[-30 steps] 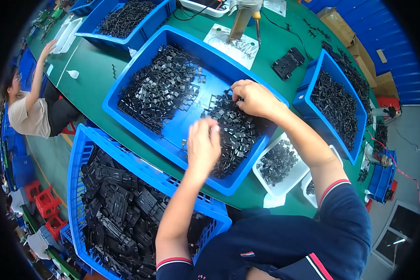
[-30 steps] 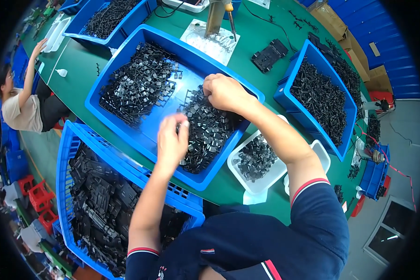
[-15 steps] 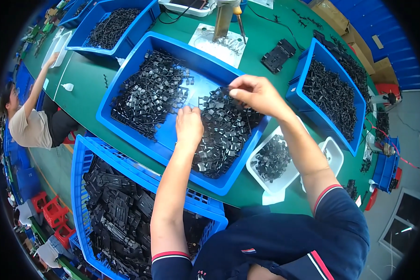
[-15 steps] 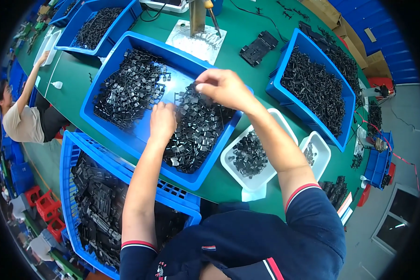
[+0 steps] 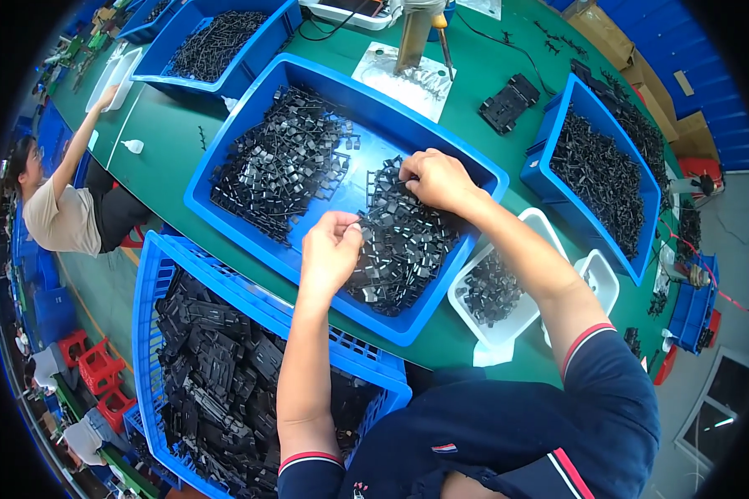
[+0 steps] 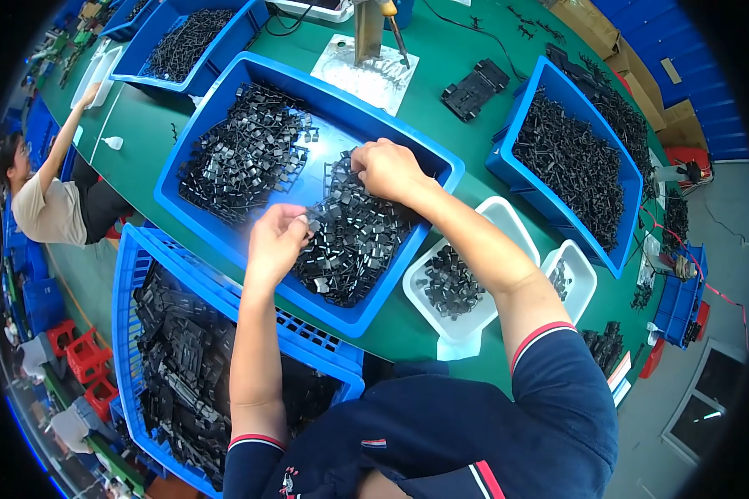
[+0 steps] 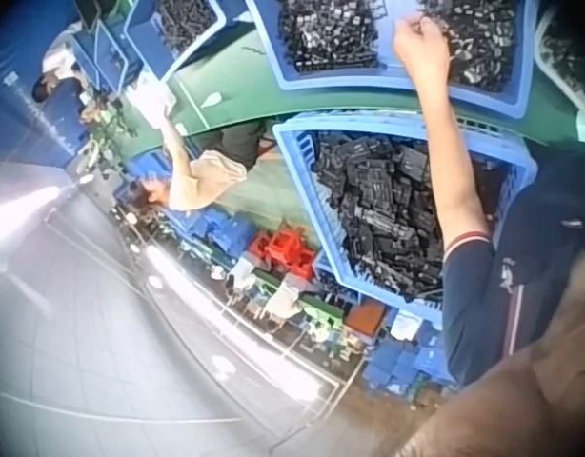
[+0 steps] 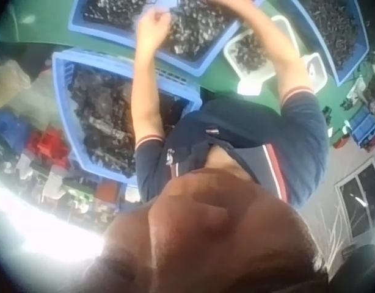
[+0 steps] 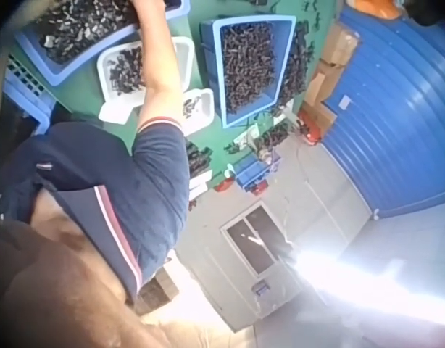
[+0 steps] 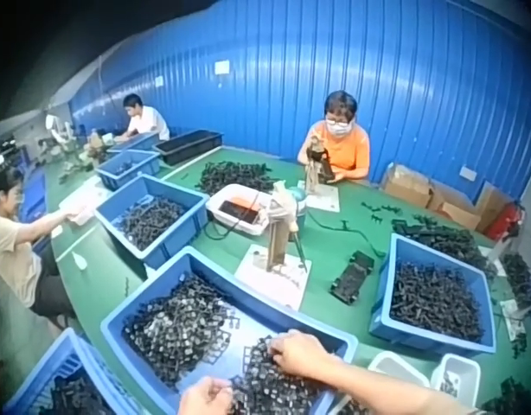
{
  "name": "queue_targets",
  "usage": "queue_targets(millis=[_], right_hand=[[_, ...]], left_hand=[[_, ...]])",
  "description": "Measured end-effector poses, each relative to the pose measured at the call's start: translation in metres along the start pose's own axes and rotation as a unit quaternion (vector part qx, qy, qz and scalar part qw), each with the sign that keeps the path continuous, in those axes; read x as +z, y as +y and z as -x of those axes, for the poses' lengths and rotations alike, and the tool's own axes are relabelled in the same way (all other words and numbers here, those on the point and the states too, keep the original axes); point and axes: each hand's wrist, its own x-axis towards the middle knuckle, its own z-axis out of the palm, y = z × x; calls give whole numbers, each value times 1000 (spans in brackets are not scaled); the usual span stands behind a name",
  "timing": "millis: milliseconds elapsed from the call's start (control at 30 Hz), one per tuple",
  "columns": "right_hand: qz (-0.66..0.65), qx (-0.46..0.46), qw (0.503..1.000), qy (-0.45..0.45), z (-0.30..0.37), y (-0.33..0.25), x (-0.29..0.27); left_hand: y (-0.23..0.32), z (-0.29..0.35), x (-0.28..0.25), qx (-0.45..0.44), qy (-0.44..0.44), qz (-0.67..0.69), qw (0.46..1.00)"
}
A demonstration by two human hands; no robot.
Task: The person assembles small black plastic components by hand at a factory workbench.
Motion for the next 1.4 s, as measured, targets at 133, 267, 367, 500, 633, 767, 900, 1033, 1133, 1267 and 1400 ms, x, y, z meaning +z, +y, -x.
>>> queue_targets(millis=[133, 267, 367, 500, 633, 767, 900, 1033, 1133, 1267, 1400], right_hand=[[-22, -4, 1000, -7, 4, 4, -7], [-82, -34, 990, 105, 9, -3, -21], [-409, 144, 901, 8, 20, -24, -40], [-471, 140, 871, -4, 34, -35, -28], [-596, 191, 773, -106, 52, -53, -31], [-641, 215, 725, -130, 58, -46, -18], [-738, 217, 619, -159, 66, -30, -19], [-737, 225, 634, -61, 69, -30, -24], [-710, 215, 670, 5, 73, -33, -25], [-643, 194, 739, 53, 79, -47, -30], [-632, 174, 755, 12, 86, -56, -30]], left_hand=[[9, 14, -5, -80, -94, 139, 983], [5, 18, -2, -73, -103, 166, 978], [2, 18, 2, 24, -96, 102, 990], [27, 28, 13, 153, -30, -10, 988], [35, 29, 19, 284, 32, -119, 951], [35, 26, 20, 384, 27, -142, 912], [46, 33, 14, 389, 8, -99, 916], [44, 39, 1, 357, 2, -38, 933], [39, 43, -4, 298, -7, 74, 952], [50, 50, -3, 223, -91, 195, 951], [49, 36, 1, 342, -18, -7, 940]])
